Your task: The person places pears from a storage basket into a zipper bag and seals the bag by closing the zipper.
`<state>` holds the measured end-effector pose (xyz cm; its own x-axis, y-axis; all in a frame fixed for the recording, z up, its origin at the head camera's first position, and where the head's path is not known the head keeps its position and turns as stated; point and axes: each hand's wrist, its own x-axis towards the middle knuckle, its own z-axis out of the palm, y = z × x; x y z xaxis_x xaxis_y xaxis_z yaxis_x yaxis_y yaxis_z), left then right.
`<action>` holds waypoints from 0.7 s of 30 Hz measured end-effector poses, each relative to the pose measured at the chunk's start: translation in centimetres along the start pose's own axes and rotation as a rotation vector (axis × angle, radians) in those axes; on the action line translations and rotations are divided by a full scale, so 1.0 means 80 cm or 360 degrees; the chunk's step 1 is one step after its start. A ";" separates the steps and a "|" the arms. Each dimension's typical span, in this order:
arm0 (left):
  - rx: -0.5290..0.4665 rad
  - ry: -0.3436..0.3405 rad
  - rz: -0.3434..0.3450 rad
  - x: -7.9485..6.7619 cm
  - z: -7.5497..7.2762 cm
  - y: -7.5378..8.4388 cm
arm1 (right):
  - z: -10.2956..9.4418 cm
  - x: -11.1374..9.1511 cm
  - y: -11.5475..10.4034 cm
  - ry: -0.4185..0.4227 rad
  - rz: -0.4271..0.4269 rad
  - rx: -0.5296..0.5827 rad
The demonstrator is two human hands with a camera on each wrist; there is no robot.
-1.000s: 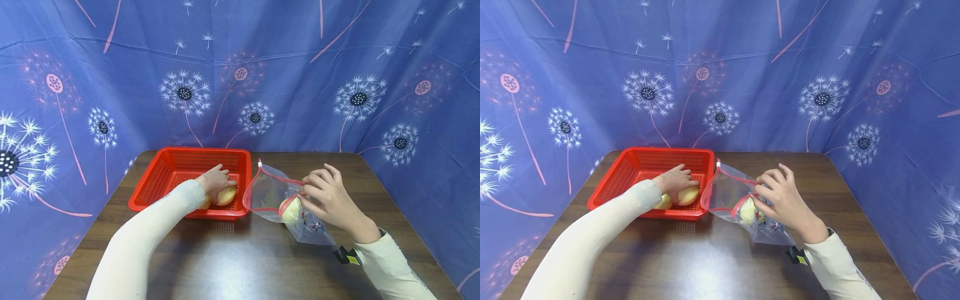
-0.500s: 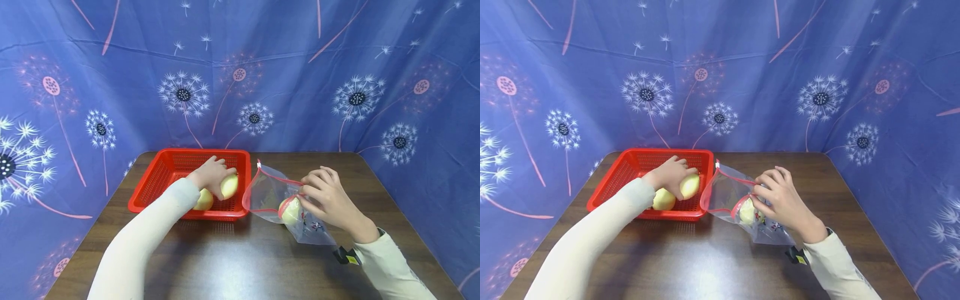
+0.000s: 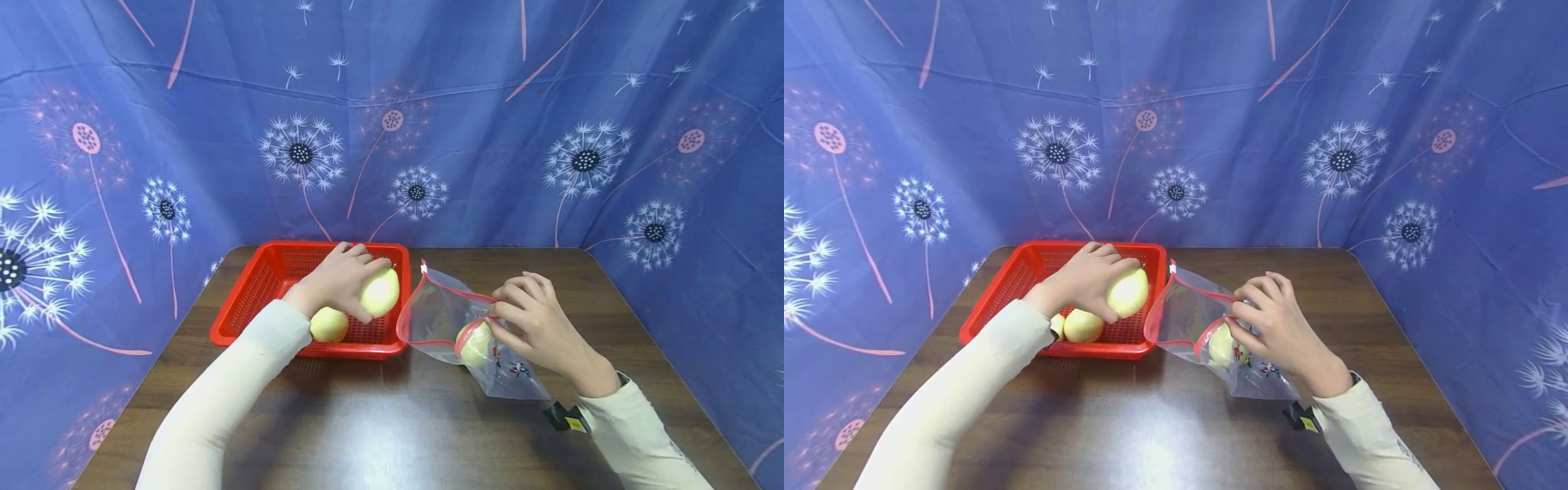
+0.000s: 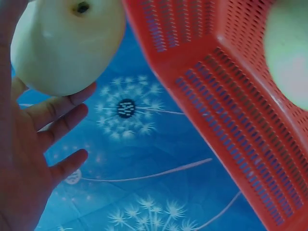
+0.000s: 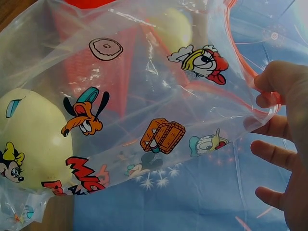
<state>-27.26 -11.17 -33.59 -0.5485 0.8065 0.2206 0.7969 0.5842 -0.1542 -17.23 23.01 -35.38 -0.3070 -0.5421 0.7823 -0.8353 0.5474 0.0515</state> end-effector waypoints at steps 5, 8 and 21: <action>-0.0064 0.0298 0.0066 -0.002 -0.009 0.020 | -0.003 0.000 -0.001 -0.0002 0.0000 0.0001; -0.0092 0.0491 0.0140 0.001 -0.010 0.034 | -0.004 0.000 -0.002 -0.0012 0.0012 -0.0001; 0.0023 0.0676 0.0270 0.021 0.019 0.086 | -0.007 -0.003 -0.004 -0.0058 0.0050 -0.0001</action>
<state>-23.09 -5.67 -35.72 -0.2556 0.7836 0.5663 0.8611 0.4508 -0.2352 -16.64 23.35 -35.23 -0.3492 -0.5475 0.7605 -0.8247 0.5649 0.0280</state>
